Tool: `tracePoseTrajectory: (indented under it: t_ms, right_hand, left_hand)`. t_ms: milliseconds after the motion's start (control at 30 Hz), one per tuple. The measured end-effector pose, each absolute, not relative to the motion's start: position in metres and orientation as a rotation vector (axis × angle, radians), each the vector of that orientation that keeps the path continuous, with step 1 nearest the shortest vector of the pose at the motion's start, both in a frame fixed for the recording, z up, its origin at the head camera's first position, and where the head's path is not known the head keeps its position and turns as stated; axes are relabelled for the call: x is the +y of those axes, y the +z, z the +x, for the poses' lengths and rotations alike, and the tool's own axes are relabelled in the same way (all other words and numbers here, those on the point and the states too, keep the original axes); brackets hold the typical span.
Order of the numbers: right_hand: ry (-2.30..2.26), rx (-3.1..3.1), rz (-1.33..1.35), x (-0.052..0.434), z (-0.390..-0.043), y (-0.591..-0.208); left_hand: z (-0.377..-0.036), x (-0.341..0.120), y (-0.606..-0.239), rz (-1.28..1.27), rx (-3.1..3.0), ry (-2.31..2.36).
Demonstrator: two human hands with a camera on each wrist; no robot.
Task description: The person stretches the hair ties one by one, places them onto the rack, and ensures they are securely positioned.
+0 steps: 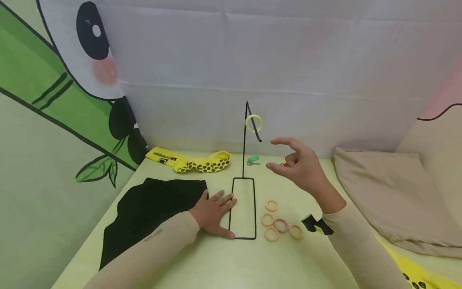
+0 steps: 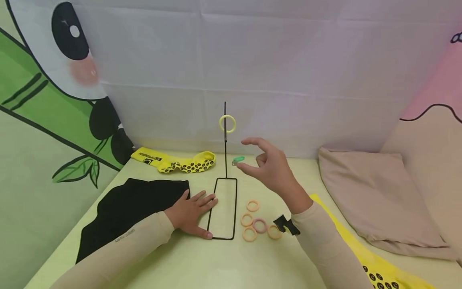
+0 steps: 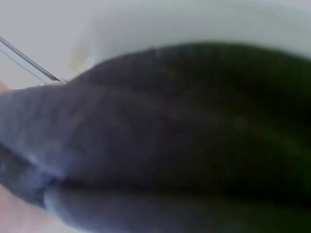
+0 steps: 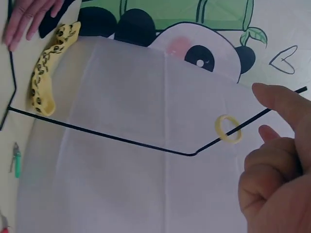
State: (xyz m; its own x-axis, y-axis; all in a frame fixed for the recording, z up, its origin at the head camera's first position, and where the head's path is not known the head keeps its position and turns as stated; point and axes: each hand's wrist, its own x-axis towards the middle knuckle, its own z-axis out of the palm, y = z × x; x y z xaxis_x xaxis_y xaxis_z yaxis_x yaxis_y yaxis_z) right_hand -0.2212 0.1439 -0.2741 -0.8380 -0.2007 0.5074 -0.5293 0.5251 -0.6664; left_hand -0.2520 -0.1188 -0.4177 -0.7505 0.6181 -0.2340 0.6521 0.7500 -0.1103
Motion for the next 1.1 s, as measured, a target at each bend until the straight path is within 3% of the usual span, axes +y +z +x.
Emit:
tracePoseTrajectory:
  t_ms: [300, 600, 1100]
  right_hand:
    - [1.672, -2.691, 0.492, 0.174, -0.252, -0.347]
    - [1.826, -3.015, 0.315, 0.190, -0.270, -0.406]
    - [1.798, -3.236, 0.047, 0.179, -0.273, -0.424]
  left_hand:
    - [-0.253, -0.119, -0.414, 1.015, 2.773, -0.247]
    - [-0.252, -0.119, -0.413, 1.004, 2.762, -0.227]
    - [-0.249, -0.119, -0.412, 1.012, 2.768, -0.210]
